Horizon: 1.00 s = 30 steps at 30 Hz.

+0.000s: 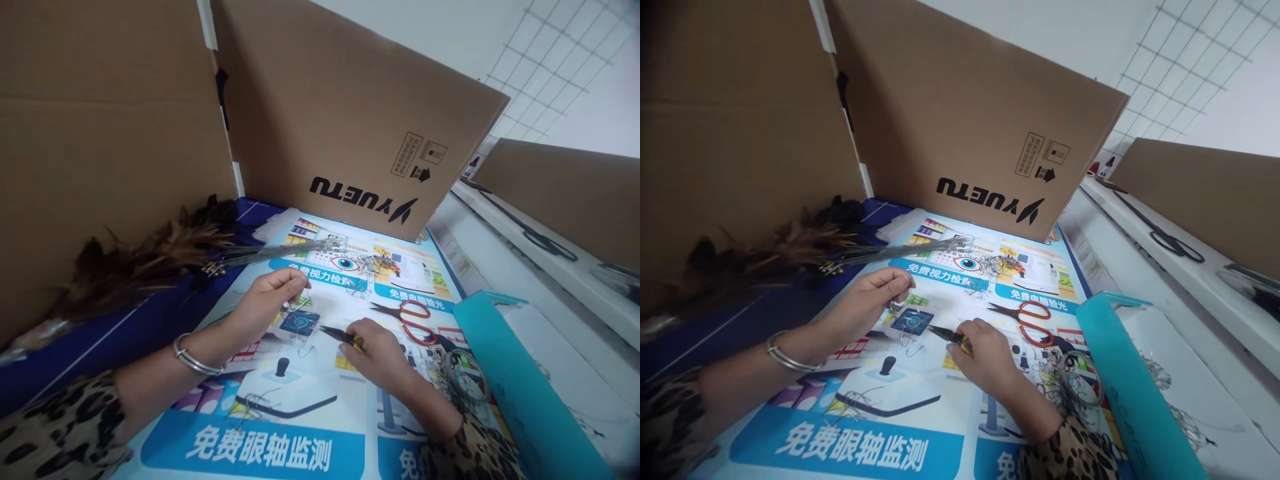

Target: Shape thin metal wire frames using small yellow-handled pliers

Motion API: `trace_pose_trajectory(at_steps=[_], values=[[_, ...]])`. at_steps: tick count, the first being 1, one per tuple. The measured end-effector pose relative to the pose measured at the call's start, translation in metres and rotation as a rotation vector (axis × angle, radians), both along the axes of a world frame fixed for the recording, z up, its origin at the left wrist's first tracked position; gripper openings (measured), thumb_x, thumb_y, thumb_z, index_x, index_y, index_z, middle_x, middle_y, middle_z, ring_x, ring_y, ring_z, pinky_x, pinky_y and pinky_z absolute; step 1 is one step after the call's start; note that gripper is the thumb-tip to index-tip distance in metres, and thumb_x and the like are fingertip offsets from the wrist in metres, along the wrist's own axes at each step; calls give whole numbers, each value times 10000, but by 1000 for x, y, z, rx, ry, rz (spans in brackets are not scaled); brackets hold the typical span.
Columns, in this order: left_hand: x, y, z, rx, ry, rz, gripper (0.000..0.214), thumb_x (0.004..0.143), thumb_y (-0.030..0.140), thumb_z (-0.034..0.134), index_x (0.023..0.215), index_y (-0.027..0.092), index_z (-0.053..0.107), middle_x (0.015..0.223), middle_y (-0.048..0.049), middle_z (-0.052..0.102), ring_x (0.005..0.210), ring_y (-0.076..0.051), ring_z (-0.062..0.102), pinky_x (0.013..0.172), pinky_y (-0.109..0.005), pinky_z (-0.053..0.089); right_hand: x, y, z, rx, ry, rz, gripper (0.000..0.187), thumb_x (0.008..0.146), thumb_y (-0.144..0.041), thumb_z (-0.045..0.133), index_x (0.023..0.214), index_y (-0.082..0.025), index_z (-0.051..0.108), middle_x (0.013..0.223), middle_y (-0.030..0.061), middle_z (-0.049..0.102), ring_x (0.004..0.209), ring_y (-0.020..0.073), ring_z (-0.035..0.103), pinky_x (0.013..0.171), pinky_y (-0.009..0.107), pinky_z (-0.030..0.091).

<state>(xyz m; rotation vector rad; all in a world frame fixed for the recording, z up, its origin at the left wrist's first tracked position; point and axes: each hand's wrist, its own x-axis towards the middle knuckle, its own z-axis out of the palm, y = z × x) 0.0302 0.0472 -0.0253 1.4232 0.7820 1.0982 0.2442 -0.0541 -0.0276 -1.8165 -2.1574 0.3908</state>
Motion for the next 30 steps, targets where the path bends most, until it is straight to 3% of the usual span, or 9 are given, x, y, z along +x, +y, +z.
trace_pose_trajectory(at_steps=[4,9,16,21,26,30], values=[[3,-1,-5,-2,-23,81,180,817,322,513,729,179,576,616,23,465,592,-105,405,565,-210,320,-12,-7,6,51,-211,160,144,814,-333,500,865,-218,569,865,27,536,846,158,478,720,252,333],[7,-7,-8,-10,-18,85,196,821,310,499,696,177,569,590,27,460,577,-106,393,542,-206,306,-24,-14,13,68,-387,234,183,855,-330,435,834,-209,570,859,45,531,850,176,457,707,277,311],[8,-7,-17,-43,-46,150,178,819,308,505,717,175,568,581,33,447,554,-97,384,513,-203,292,-15,-11,17,35,-483,101,211,855,-347,429,841,-203,582,839,60,541,826,188,457,685,286,296],[9,-3,-24,-81,-77,205,166,806,320,522,767,175,596,607,28,472,531,-88,394,502,-203,307,-2,-7,22,26,-529,94,242,860,-354,409,820,-205,595,818,59,552,812,190,468,688,296,291],[9,-3,-26,-81,-77,202,180,808,327,520,752,173,596,591,31,471,523,-85,395,495,-198,302,8,-5,29,24,-556,91,250,857,-354,409,806,-205,604,805,55,556,815,188,478,705,299,298],[10,-5,-25,-85,-86,186,185,806,329,519,740,170,589,560,36,459,519,-90,400,499,-200,299,16,-3,34,53,-619,11,222,844,-310,433,812,-183,612,818,76,565,841,212,486,717,317,306]])
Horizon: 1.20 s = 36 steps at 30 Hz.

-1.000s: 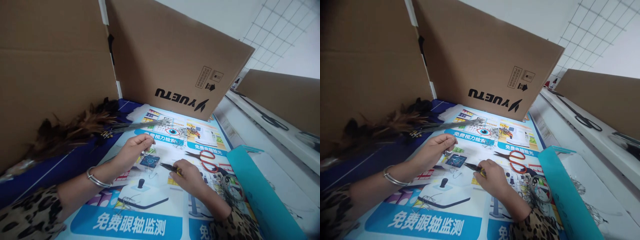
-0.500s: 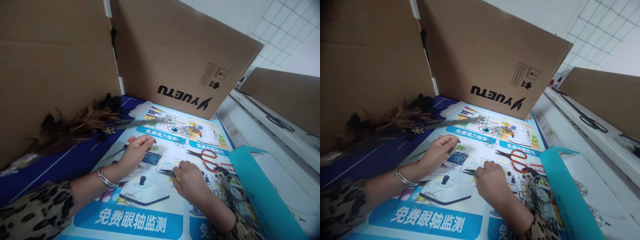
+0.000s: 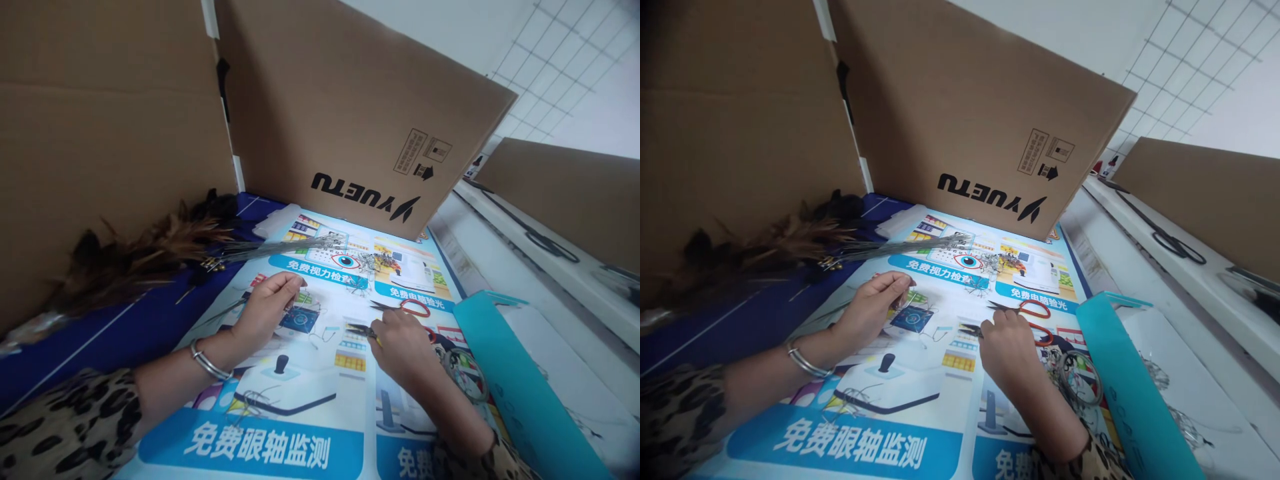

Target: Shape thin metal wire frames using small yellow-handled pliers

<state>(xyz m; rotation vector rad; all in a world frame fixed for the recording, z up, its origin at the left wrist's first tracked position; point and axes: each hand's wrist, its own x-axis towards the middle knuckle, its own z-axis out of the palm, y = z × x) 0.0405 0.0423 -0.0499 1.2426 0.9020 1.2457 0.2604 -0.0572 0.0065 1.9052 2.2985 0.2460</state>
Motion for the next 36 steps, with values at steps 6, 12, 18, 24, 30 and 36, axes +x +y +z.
trace_pose_trajectory(at_steps=[6,12,18,24,30,36], values=[[-1,0,3,-28,-60,18,174,781,328,556,742,164,602,559,37,477,502,-84,406,496,-203,310,-6,0,-1,-32,97,43,242,855,-349,437,837,-188,616,819,66,564,845,189,493,741,300,323],[-4,4,13,-90,-177,35,197,779,335,572,702,154,558,585,32,501,515,-75,439,494,-194,339,-16,-1,-13,-35,108,69,217,845,-334,450,807,-187,606,806,64,557,812,192,486,696,303,317],[-8,6,24,-122,-278,-29,173,799,330,556,762,161,560,589,36,487,531,-77,453,518,-198,361,-7,1,-11,-7,80,53,203,844,-308,442,815,-194,607,808,68,557,820,204,485,727,322,315],[-10,10,30,-106,-325,-2,165,773,321,586,753,158,569,599,35,492,503,-65,420,483,-186,340,-4,1,-2,24,77,37,228,848,-323,444,799,-178,613,816,81,561,838,206,490,733,319,318],[-12,13,37,-88,-351,38,186,770,342,582,731,161,563,589,35,484,477,-65,408,456,-192,336,-38,7,2,8,185,123,216,848,-349,445,828,-200,599,834,53,553,832,180,485,731,293,326],[-14,14,46,-77,-390,48,184,775,339,577,758,156,570,584,30,485,486,-70,419,440,-186,330,-78,29,-6,3,160,191,221,832,-366,459,829,-196,600,832,57,549,808,189,477,709,306,328]])
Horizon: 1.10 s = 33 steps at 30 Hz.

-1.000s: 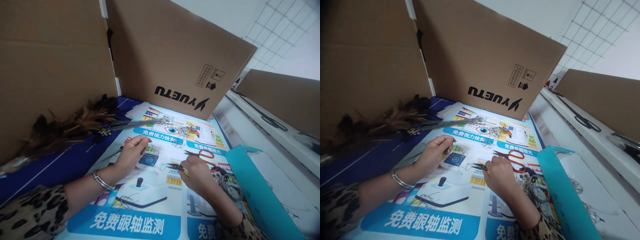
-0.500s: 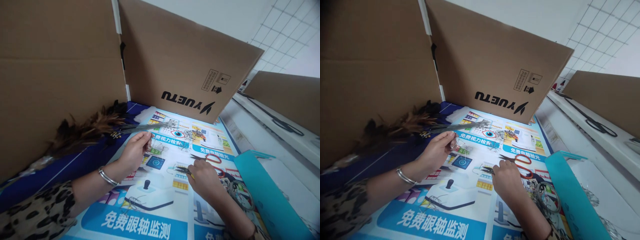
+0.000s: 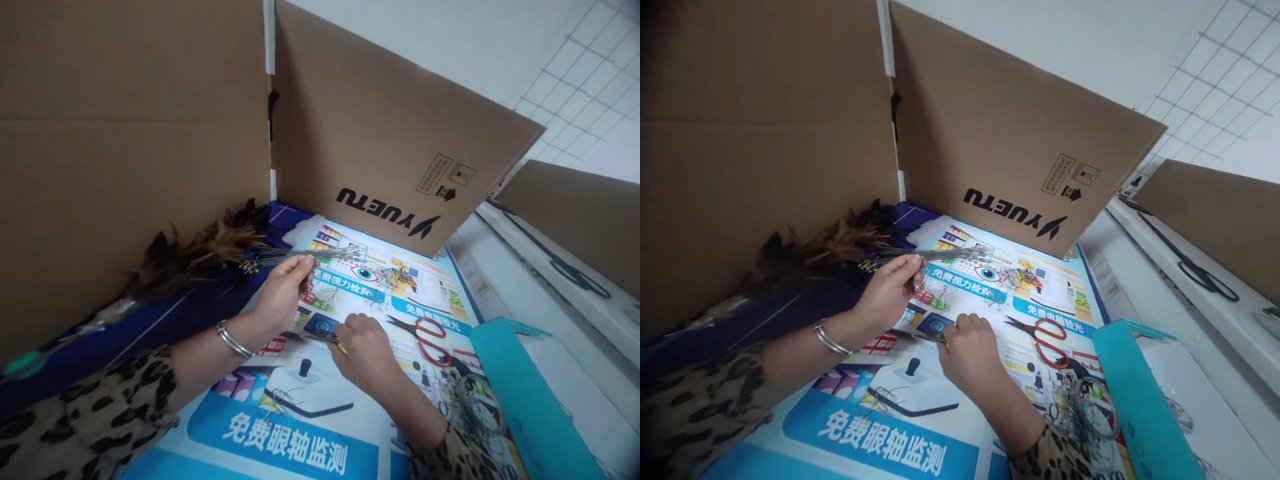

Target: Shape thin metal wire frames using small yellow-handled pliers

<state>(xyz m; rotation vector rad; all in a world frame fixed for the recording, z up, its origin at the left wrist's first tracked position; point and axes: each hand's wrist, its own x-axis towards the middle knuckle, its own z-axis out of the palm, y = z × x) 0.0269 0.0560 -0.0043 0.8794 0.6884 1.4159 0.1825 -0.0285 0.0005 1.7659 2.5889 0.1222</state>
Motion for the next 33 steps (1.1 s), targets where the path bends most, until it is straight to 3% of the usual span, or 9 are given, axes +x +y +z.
trace_pose_trajectory(at_steps=[13,23,33], values=[[1,0,-2,-19,10,26,187,766,342,587,745,156,578,582,29,496,484,-67,423,430,-185,317,-25,7,-7,-54,-80,24,178,824,-323,474,837,-190,592,848,64,579,821,201,506,686,308,376],[1,1,-7,-33,20,-4,201,781,359,571,770,159,573,564,32,480,474,-71,446,402,-182,327,6,-5,-8,-65,-111,-46,135,821,-282,504,798,-189,599,807,49,580,781,168,518,648,258,352],[1,1,-9,-40,4,-12,198,778,356,578,783,158,579,589,28,477,480,-67,438,417,-178,342,28,-12,10,-15,-186,-91,133,819,-265,504,786,-183,603,799,61,569,805,193,496,680,301,313]])
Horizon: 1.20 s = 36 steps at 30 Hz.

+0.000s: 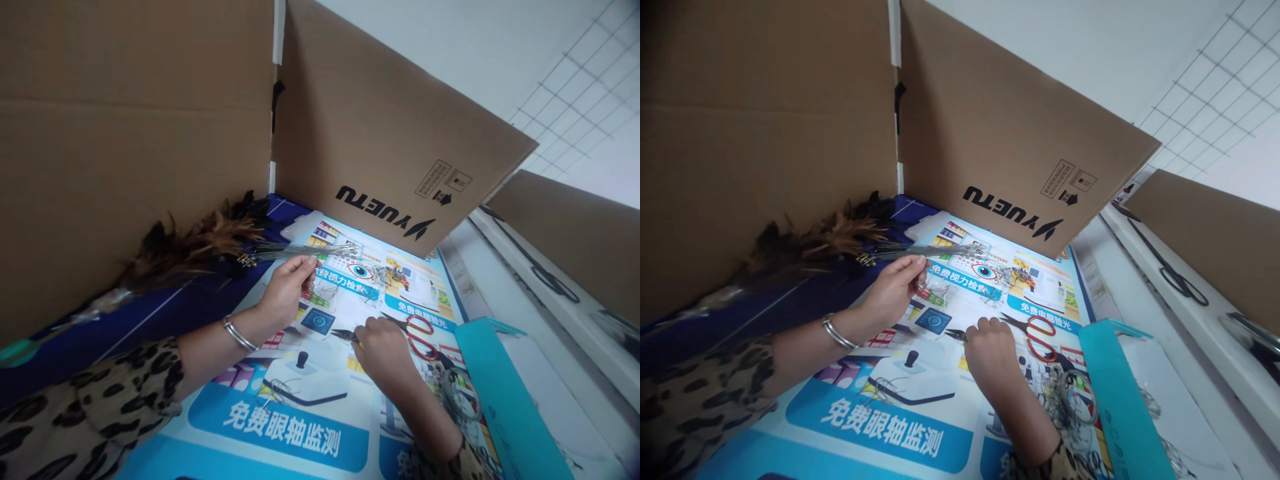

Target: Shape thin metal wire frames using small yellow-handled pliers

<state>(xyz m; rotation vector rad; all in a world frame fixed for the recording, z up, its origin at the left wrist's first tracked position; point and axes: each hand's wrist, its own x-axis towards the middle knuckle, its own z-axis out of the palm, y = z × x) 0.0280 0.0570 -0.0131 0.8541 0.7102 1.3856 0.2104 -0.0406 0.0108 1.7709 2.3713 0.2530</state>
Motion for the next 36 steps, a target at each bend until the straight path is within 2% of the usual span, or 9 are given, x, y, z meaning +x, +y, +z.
trace_pose_trajectory(at_steps=[4,8,16,29,36], values=[[2,-2,-4,4,25,3,205,779,360,573,755,156,580,574,27,481,486,-71,436,436,-179,344,3,-1,2,-2,3,-18,154,819,-296,502,786,-185,604,799,57,566,795,189,486,682,301,300],[5,-4,-9,18,57,1,206,789,355,562,730,158,578,559,32,472,493,-73,418,458,-182,330,5,-3,0,-8,28,54,156,818,-315,514,799,-190,605,809,51,563,808,184,472,694,297,286],[7,-4,-20,-6,90,-23,199,789,364,554,765,171,594,586,30,483,502,-78,412,463,-191,310,4,2,-12,0,32,131,140,830,-306,510,791,-204,598,790,41,553,798,181,465,683,296,278],[9,-6,-28,-15,138,-82,223,808,368,531,762,153,567,593,26,467,504,-72,392,459,-193,300,12,1,-34,63,84,134,129,831,-281,517,759,-198,585,747,36,543,762,170,465,648,285,271],[10,-5,-29,-5,134,-112,210,821,351,521,770,151,562,587,27,455,520,-75,401,484,-196,313,24,0,-25,94,103,99,143,842,-284,500,763,-205,590,748,31,555,759,162,470,645,274,271]])
